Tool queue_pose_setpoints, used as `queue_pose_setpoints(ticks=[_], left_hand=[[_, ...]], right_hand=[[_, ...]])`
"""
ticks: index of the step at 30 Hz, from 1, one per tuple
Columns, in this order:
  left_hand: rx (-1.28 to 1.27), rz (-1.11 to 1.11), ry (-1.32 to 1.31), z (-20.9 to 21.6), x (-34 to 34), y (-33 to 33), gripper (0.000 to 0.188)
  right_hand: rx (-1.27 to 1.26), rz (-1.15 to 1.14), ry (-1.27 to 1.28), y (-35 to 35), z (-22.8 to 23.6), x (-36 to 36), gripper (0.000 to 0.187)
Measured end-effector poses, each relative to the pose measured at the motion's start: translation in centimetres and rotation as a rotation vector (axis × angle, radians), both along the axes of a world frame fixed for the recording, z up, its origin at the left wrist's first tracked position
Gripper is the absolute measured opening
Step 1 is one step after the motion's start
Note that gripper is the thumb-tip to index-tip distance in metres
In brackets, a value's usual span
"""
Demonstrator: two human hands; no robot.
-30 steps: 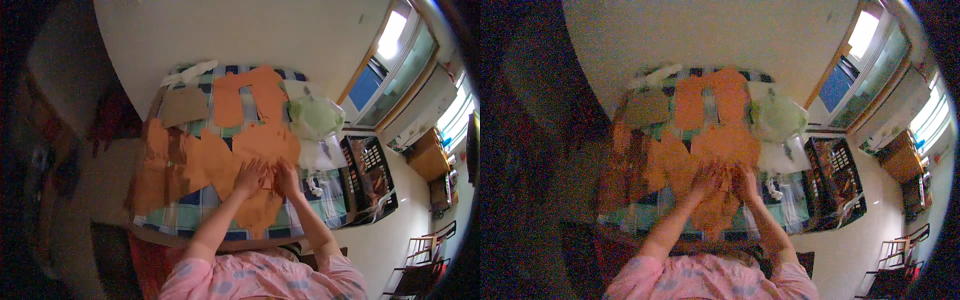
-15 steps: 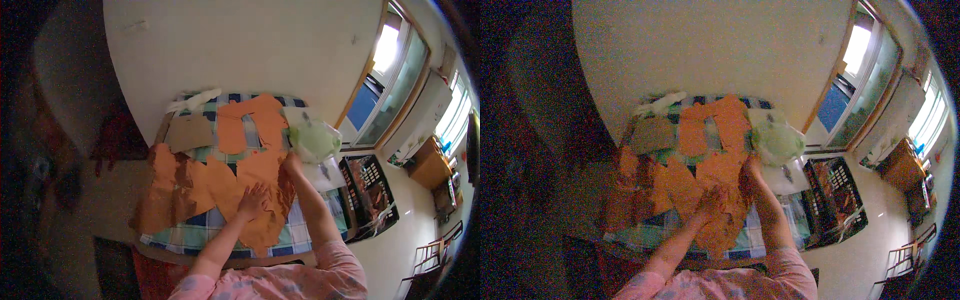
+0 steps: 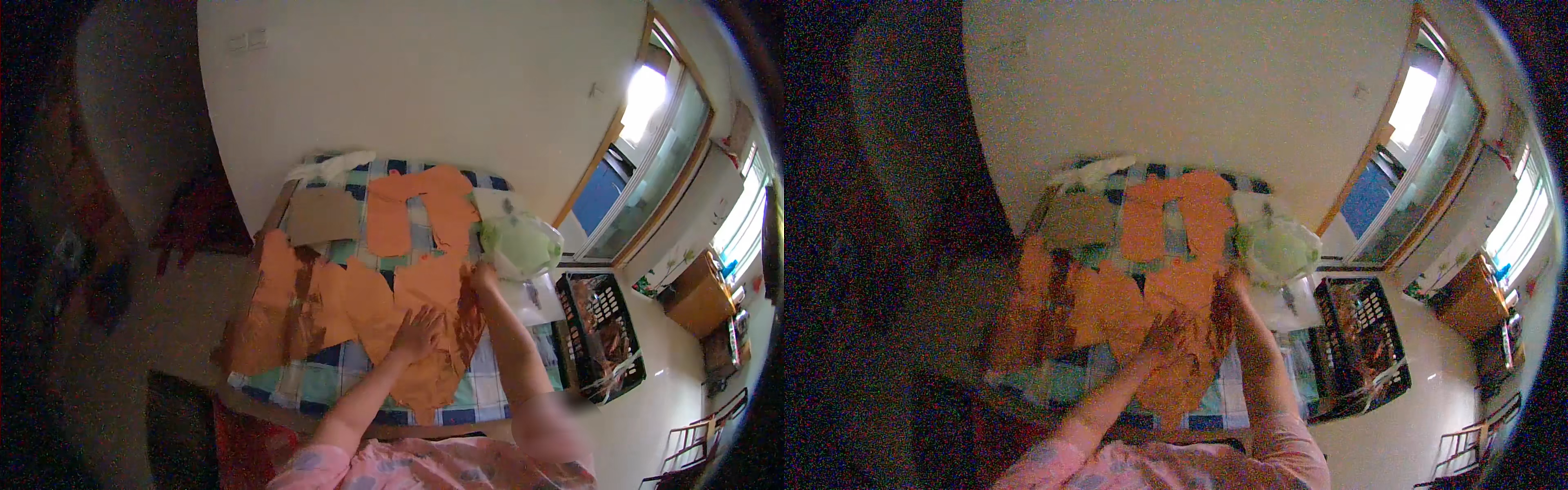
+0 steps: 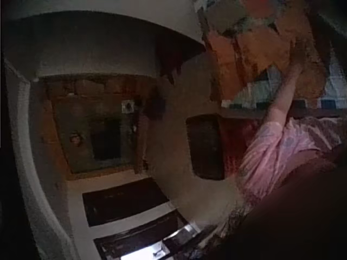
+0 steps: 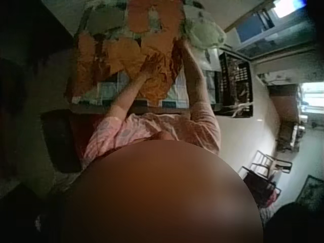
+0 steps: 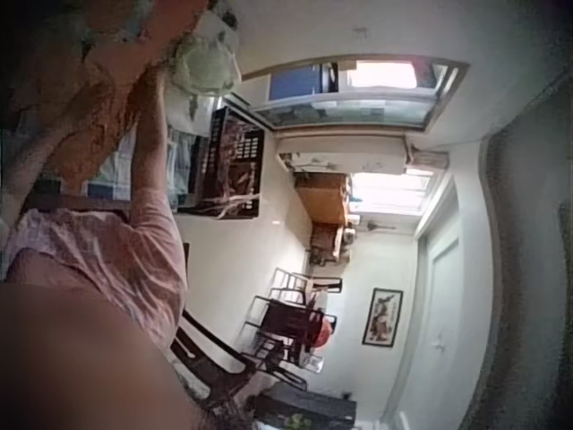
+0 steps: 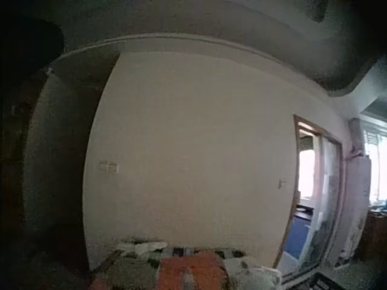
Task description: Folding and stacking multiple brown paper patterns on a table.
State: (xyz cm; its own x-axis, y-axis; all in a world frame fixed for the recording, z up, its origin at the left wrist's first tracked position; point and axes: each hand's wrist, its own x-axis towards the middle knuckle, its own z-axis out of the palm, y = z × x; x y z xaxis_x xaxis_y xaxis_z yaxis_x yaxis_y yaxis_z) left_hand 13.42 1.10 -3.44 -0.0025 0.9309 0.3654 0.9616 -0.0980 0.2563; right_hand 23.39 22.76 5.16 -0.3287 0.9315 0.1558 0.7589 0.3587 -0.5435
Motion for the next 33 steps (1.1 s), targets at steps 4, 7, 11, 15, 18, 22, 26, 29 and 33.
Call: queue_pose_setpoints(ticks=[4, 7, 11, 15, 18, 22, 26, 29, 33], left_hand=[[-0.176, -0.070, 0.071, 5.1, 2.4, -0.1, 0.056], [-0.071, 0.138, 0.222, 9.2, 1.8, -3.0, 0.054], [-0.554, -0.104, -0.010, 9.9, -0.5, -1.5, 0.046], [-0.050, -0.021, -0.095, 3.1, 0.4, 1.1, 0.044], [-0.041, -0.025, -0.057, 3.3, 0.1, 0.4, 0.044], [-0.028, -0.025, -0.053, 3.6, -0.3, 0.0, 0.047], [0.003, -0.015, -0.069, 3.8, -0.3, -0.1, 0.048], [0.022, -0.031, -0.129, 3.6, -0.3, 0.0, 0.049], [0.004, -0.021, -0.081, 3.6, -0.4, -0.3, 0.049]], right_hand=[[-0.067, -0.150, 0.400, 3.9, -3.5, 2.7, 0.031], [-0.050, 0.273, 0.434, -0.8, -0.7, -0.1, 0.026], [-0.530, 0.807, 0.415, -16.4, 2.7, 4.8, 0.023], [-0.695, 1.055, 0.266, -26.1, 2.9, 11.1, 0.032], [-0.037, 1.206, 0.063, -28.0, 1.2, 12.4, 0.031], [0.012, 1.111, 0.058, -28.6, 0.8, 12.5, 0.028], [0.027, 1.128, 0.099, -28.7, -0.3, 12.5, 0.025], [-1.036, 0.651, 0.389, -28.7, -1.4, 12.8, 0.022], [0.015, 1.127, 0.054, -28.3, -0.2, 12.2, 0.018]])
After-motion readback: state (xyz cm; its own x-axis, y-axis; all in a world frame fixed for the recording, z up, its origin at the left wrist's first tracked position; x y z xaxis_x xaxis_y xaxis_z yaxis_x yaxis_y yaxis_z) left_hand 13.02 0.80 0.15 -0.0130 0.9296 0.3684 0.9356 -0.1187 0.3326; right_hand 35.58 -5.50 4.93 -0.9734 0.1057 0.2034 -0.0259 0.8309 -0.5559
